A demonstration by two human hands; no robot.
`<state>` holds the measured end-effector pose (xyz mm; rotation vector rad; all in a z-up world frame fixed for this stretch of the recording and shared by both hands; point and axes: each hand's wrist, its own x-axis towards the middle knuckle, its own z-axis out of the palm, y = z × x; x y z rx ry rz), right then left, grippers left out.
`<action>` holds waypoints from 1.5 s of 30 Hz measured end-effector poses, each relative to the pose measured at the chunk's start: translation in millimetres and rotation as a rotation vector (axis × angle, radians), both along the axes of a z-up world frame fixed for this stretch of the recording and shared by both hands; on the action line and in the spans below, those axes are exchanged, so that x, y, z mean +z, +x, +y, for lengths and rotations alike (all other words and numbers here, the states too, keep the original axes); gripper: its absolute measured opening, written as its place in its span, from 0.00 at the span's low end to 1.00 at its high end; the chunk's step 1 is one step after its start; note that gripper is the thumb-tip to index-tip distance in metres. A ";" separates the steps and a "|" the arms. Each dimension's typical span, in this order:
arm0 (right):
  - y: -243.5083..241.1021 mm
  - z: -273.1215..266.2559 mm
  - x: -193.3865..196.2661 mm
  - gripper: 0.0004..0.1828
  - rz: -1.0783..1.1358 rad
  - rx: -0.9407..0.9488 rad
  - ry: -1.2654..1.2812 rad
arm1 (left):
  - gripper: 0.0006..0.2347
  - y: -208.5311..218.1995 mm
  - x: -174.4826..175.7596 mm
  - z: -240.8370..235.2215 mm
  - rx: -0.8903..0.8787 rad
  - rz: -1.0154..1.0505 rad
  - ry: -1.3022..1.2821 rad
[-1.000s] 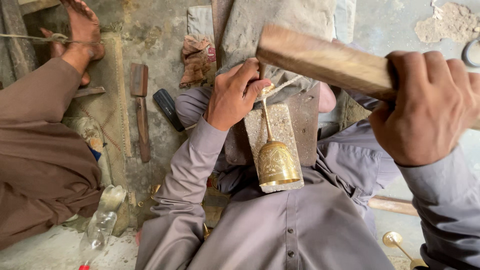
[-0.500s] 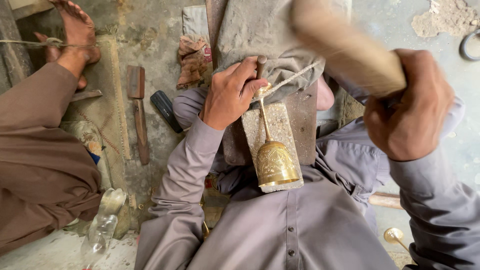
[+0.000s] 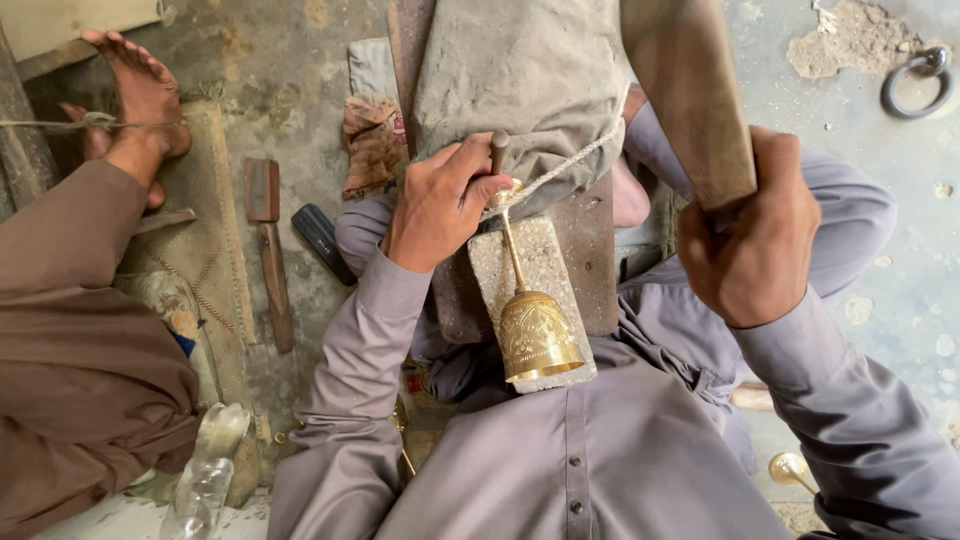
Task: The person sits on the floor and uses a wooden mallet to hammer a brass bell that is resting on a stone block. They repeatedly strike the bell to shape or decorate it, occasionally pausing to adjust its position.
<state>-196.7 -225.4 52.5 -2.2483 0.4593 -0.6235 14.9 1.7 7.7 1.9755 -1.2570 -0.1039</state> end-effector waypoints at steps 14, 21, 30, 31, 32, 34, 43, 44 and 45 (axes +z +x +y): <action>-5.2 5.9 -0.7 0.22 0.080 -0.060 -0.370 | 0.15 1.1 5.6 -0.8 -0.009 0.014 0.044; -19.1 21.8 -3.1 0.17 0.106 -0.155 -0.419 | 0.17 0.2 1.5 0.6 -0.029 0.005 0.033; -34.2 25.8 -37.8 0.20 0.182 -0.193 -0.118 | 0.12 -2.3 -5.0 4.1 0.123 0.078 -0.126; -36.2 26.3 -41.0 0.20 0.213 -0.210 -0.035 | 0.13 -1.9 -5.4 2.2 0.101 0.064 -0.077; -36.8 26.6 -44.0 0.20 0.243 -0.227 0.046 | 0.14 -0.5 -5.4 -0.3 0.079 0.047 -0.030; -37.7 25.0 -46.7 0.21 0.231 -0.225 0.127 | 0.17 1.5 -4.6 -4.5 0.046 -0.004 0.029; -13.3 20.4 -28.5 0.19 -0.058 -0.126 0.241 | 0.20 5.8 -4.9 -9.5 -0.008 -0.101 0.105; -8.5 19.7 -24.1 0.21 -0.028 -0.124 0.106 | 0.19 5.5 -5.0 -9.0 -0.011 -0.102 0.095; -4.3 18.2 -19.6 0.23 0.002 -0.121 -0.030 | 0.19 5.1 -5.1 -8.7 -0.013 -0.103 0.084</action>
